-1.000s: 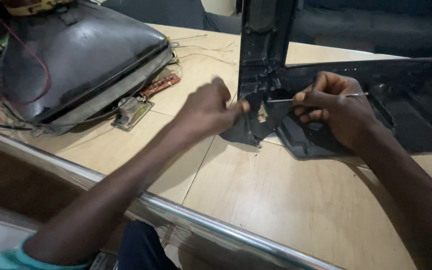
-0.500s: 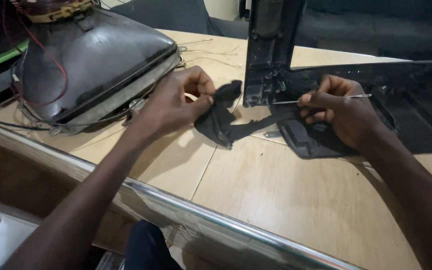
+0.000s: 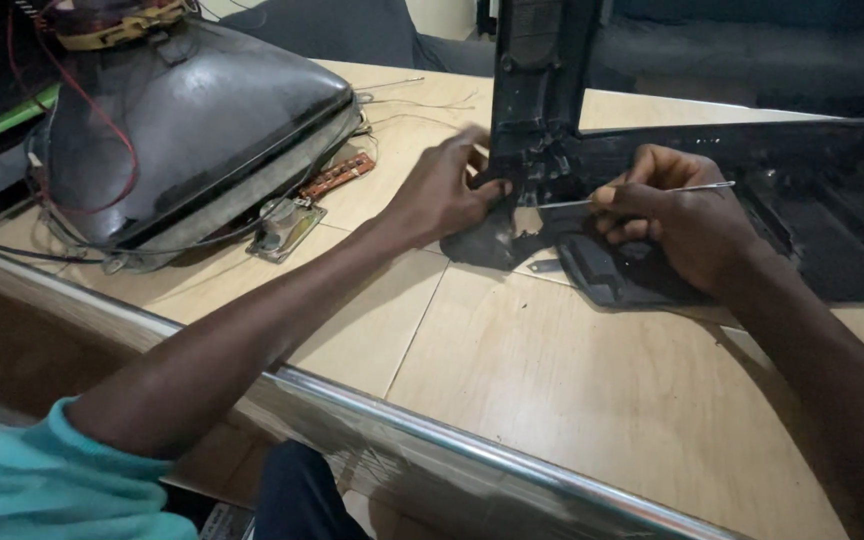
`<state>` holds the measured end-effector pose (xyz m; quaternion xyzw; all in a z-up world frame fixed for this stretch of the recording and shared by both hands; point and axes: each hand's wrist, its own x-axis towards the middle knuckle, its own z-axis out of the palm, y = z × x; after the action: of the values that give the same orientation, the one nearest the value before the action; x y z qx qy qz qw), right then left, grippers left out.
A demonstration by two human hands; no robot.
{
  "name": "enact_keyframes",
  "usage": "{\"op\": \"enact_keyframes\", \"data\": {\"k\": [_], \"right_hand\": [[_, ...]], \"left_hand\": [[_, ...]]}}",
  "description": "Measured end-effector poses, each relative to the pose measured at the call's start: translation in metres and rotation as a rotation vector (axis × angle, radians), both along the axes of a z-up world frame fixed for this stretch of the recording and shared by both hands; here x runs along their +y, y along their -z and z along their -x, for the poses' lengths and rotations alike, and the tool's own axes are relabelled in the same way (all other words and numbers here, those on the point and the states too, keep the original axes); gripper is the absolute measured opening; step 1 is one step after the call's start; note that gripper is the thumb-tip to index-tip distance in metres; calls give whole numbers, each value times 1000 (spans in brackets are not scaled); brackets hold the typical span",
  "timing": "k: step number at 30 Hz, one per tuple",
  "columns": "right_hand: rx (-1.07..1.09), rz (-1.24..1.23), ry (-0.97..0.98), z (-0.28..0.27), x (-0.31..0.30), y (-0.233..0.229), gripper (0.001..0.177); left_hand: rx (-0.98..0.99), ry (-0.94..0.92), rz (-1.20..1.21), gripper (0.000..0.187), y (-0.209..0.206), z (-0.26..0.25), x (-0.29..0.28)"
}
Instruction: Repairing the plastic casing of an electronic device using a small prying tool
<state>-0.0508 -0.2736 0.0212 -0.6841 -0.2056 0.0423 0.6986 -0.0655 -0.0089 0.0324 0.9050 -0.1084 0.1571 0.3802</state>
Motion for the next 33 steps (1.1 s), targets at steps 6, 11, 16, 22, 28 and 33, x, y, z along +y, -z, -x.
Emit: {"op": "enact_keyframes", "data": {"k": [6, 11, 16, 22, 28, 33], "right_hand": [[-226, 25, 69, 11, 15, -2, 28], [-690, 147, 148, 29, 41, -20, 21], [-690, 298, 232, 32, 57, -22, 18], [-616, 324, 257, 27, 62, -19, 15], [-672, 305, 174, 18, 58, -4, 22], [-817, 459, 190, 22, 62, -9, 22]], "left_hand": [[-101, 203, -28, 21, 18, -32, 9], [-112, 346, 95, 33, 37, -56, 22], [-81, 347, 174, 32, 45, -60, 18], [-59, 441, 275, 39, 31, -45, 15], [-42, 590, 399, 27, 41, -54, 16], [-77, 587, 377, 19, 61, -80, 19]]}}
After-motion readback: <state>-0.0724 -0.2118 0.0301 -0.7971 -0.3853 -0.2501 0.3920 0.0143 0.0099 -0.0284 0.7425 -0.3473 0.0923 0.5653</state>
